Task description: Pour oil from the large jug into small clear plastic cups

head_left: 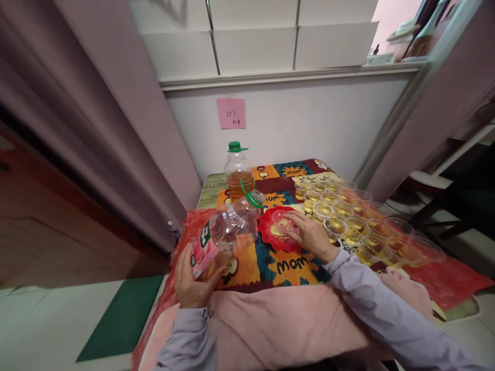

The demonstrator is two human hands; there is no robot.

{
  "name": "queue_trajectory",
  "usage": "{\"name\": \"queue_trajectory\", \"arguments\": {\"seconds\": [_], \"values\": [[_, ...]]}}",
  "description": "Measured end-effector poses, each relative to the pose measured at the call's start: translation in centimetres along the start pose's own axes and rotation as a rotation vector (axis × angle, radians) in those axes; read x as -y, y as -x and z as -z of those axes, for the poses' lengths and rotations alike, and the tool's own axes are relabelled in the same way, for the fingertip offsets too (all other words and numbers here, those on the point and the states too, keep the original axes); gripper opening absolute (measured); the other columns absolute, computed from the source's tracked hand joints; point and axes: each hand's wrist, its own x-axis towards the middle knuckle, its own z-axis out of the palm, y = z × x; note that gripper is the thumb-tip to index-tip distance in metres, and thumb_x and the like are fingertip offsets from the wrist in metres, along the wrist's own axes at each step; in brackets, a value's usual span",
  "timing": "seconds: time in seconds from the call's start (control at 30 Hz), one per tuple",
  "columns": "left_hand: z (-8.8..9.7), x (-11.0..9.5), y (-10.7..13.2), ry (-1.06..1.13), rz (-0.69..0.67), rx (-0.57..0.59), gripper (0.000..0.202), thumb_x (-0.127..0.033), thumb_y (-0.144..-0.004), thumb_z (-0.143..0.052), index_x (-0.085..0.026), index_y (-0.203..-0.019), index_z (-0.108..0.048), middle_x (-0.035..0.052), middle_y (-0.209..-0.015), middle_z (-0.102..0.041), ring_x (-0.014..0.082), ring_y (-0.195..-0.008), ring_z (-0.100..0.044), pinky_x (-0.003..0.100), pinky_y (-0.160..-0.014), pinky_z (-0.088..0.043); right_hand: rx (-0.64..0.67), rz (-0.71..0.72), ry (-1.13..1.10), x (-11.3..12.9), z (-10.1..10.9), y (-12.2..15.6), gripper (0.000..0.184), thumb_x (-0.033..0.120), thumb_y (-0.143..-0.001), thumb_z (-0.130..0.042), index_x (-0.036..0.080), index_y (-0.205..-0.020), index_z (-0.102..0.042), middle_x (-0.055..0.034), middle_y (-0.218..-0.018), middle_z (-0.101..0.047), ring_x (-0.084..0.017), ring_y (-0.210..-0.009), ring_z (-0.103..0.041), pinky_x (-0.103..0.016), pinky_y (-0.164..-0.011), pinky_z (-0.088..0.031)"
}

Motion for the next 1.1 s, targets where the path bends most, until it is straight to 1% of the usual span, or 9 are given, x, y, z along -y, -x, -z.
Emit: {"name": "queue_trajectory", "arguments": {"seconds": [0.1,0.17,0.23,0.33,0.43,0.6,0.7,0.83,1.1], "values": [[0.0,-0.3,-0.1,0.001,0.058,0.003,0.101,-0.077,-0.073,-0.083,-0.016,-0.150,-0.058,0.0216,-0.141,-0.070,0.0384,-0.129,-0.070,0.053,-0.115,-0.053,-0.138,-0.179,0.066,-0.4,0.4,2.1,0.044,0.043,-0.106,-0.056,0.020,-0.143,-0.065,-0.0176,-0.140,-0.072,-0.033,-0.114,-0.076,-0.044,-0.091,-0.064],[0.0,-0.3,-0.2,-0.004,0.081,0.011,0.102,-0.078,-0.071,-0.083,-0.018,-0.150,-0.059,0.0208,-0.140,-0.070,0.0386,-0.127,-0.070,0.054,-0.115,-0.054,-0.153,-0.309,0.123,-0.8,-0.2,3.6,0.044,0.040,-0.106,-0.053,0.017,-0.142,-0.064,-0.0211,-0.133,-0.073,-0.035,-0.104,-0.077,-0.047,-0.084,-0.064],[0.0,0.0,-0.2,-0.012,0.084,0.029,0.102,-0.075,-0.070,-0.085,-0.018,-0.151,-0.058,0.0205,-0.142,-0.069,0.0388,-0.128,-0.070,0.054,-0.115,-0.053,-0.143,-0.370,0.133,-1.2,-1.3,4.8,0.044,0.038,-0.105,-0.052,0.016,-0.142,-0.062,-0.0227,-0.128,-0.072,-0.036,-0.100,-0.076,-0.048,-0.081,-0.064],[0.1,0.3,-0.2,-0.023,0.063,0.060,0.102,-0.069,-0.070,-0.089,-0.019,-0.153,-0.056,0.0203,-0.143,-0.069,0.0387,-0.128,-0.070,0.054,-0.115,-0.053,-0.205,-0.371,0.028,-1.2,-3.4,5.8,0.043,0.039,-0.104,-0.051,0.015,-0.138,-0.063,-0.0221,-0.125,-0.072,-0.036,-0.107,-0.074,-0.051,-0.090,-0.063],[0.1,0.0,-0.2,-0.015,0.061,0.038,0.102,-0.070,-0.071,-0.088,-0.018,-0.152,-0.056,0.0207,-0.144,-0.069,0.0387,-0.129,-0.069,0.054,-0.116,-0.052,-0.283,-0.385,-0.101,-0.7,-4.8,6.2,0.045,0.047,-0.105,-0.051,0.014,-0.131,-0.066,-0.0217,-0.122,-0.074,-0.034,-0.108,-0.074,-0.052,-0.097,-0.062],[0.1,-0.6,-0.2,0.000,0.045,0.018,0.101,-0.073,-0.073,-0.085,-0.017,-0.152,-0.057,0.0219,-0.144,-0.069,0.0384,-0.131,-0.069,0.052,-0.116,-0.053,-0.279,-0.430,-0.245,0.1,-5.4,6.6,0.054,0.056,-0.104,-0.053,0.016,-0.138,-0.065,-0.0200,-0.127,-0.076,-0.028,-0.087,-0.075,-0.049,-0.091,-0.063],[0.1,-0.4,-0.2,-0.009,0.039,0.020,0.100,-0.072,-0.074,-0.085,-0.017,-0.153,-0.057,0.0216,-0.145,-0.069,0.0380,-0.131,-0.069,0.052,-0.116,-0.053,-0.297,-0.515,-0.303,-0.2,-5.6,6.3,0.060,0.057,-0.102,-0.053,0.015,-0.144,-0.061,-0.0177,-0.114,-0.079,-0.029,-0.084,-0.076,-0.047,-0.085,-0.063],[0.1,0.1,-0.1,-0.014,-0.019,0.020,0.100,-0.068,-0.074,-0.088,-0.016,-0.154,-0.055,0.0226,-0.146,-0.068,0.0385,-0.133,-0.068,0.052,-0.116,-0.053,-0.296,-0.579,-0.366,-0.9,-5.8,5.6,0.060,0.053,-0.100,-0.051,0.013,-0.144,-0.061,-0.0117,-0.094,-0.078,-0.028,-0.078,-0.075,-0.041,-0.072,-0.061],[-0.1,0.4,0.3,0.030,0.014,0.012,0.101,-0.067,-0.071,-0.090,-0.019,-0.153,-0.057,0.0206,-0.146,-0.068,0.0384,-0.134,-0.067,0.053,-0.118,-0.051,-0.293,-0.655,-0.453,-1.3,-6.1,5.5,0.070,0.044,-0.087,-0.053,0.009,-0.148,-0.058,-0.0077,-0.091,-0.075,-0.022,-0.067,-0.069,-0.035,-0.068,-0.057]]}}
